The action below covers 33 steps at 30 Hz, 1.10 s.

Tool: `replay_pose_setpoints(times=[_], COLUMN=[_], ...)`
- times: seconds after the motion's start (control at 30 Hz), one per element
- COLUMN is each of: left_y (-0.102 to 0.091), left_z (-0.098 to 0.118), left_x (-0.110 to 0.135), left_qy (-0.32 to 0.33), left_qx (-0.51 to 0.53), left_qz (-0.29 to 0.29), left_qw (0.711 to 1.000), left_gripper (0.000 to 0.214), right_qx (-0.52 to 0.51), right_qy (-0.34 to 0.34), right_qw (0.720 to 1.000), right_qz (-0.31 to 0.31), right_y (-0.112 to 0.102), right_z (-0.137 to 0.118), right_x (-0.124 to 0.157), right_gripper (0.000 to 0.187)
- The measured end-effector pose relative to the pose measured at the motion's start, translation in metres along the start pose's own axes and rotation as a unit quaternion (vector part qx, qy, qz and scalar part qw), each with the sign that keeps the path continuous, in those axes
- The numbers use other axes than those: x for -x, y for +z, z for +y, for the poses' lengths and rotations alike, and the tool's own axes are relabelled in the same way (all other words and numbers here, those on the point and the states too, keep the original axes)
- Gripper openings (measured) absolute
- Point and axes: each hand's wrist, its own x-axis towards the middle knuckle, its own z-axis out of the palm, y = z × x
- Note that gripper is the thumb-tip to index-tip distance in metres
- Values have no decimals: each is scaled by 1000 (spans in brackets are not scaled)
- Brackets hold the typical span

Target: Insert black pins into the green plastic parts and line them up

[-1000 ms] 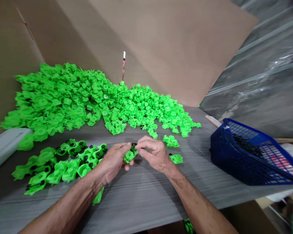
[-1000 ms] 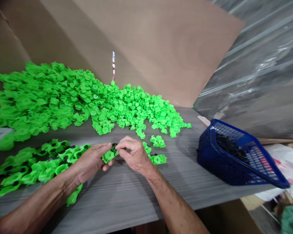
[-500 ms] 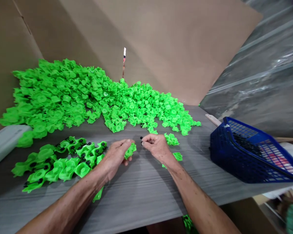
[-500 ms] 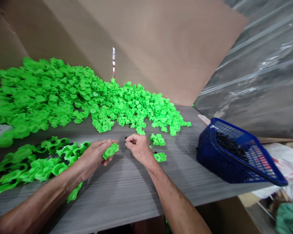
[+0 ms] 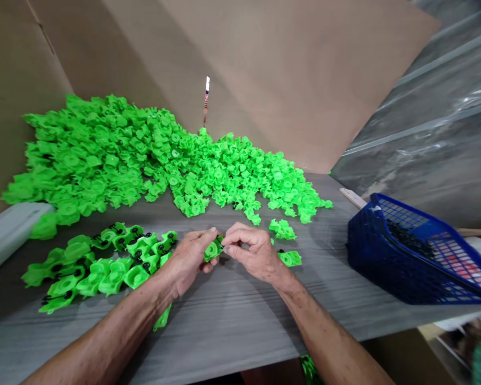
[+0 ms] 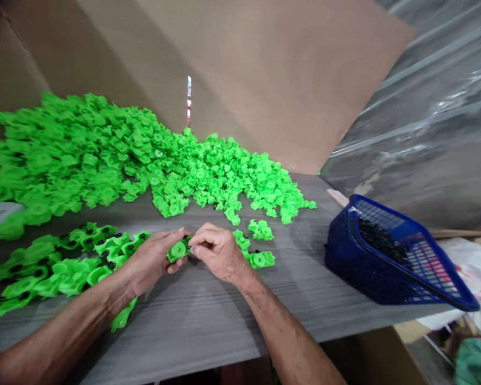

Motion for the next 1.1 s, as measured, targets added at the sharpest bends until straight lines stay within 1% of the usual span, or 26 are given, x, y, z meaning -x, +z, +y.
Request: replay_pose_setpoints(times=[0.27,0.47,0.63,0.73,0.9,1.03,1.1], left_y=[1,-1,-3,-4,-2,0,0], left_z=[6,5,2,-1,-2,-1,-3], left_x=[1,1,-1,-3,-2,0,-1], left_qy=[-6,3,6,18,36,67,87], left_qx=[22,19,-8,-24,-21,-20,-38], left_qz=[12,5,-8,-16,3,14,20], left_qw=[1000,1000,1000,999,999,997,995], left_gripper=[27,29,37,38,36,36,33], right_qx=[-2,12,38,32,5,-18,-30], right_qy=[-15,-17,-22,-22,5,25,31], right_qw=[1000,1000,999,999,1000,999,999], right_qz=[0,-9,-16,-8,5,24,32], right_y=[-1,-1,0,2,3,4,5], right_z=[-3,-1,-3,-4,-7,-10,-10], right_x=[0,1,2,3,3,2,2], right_gripper=[8,9,10,9,5,8,7])
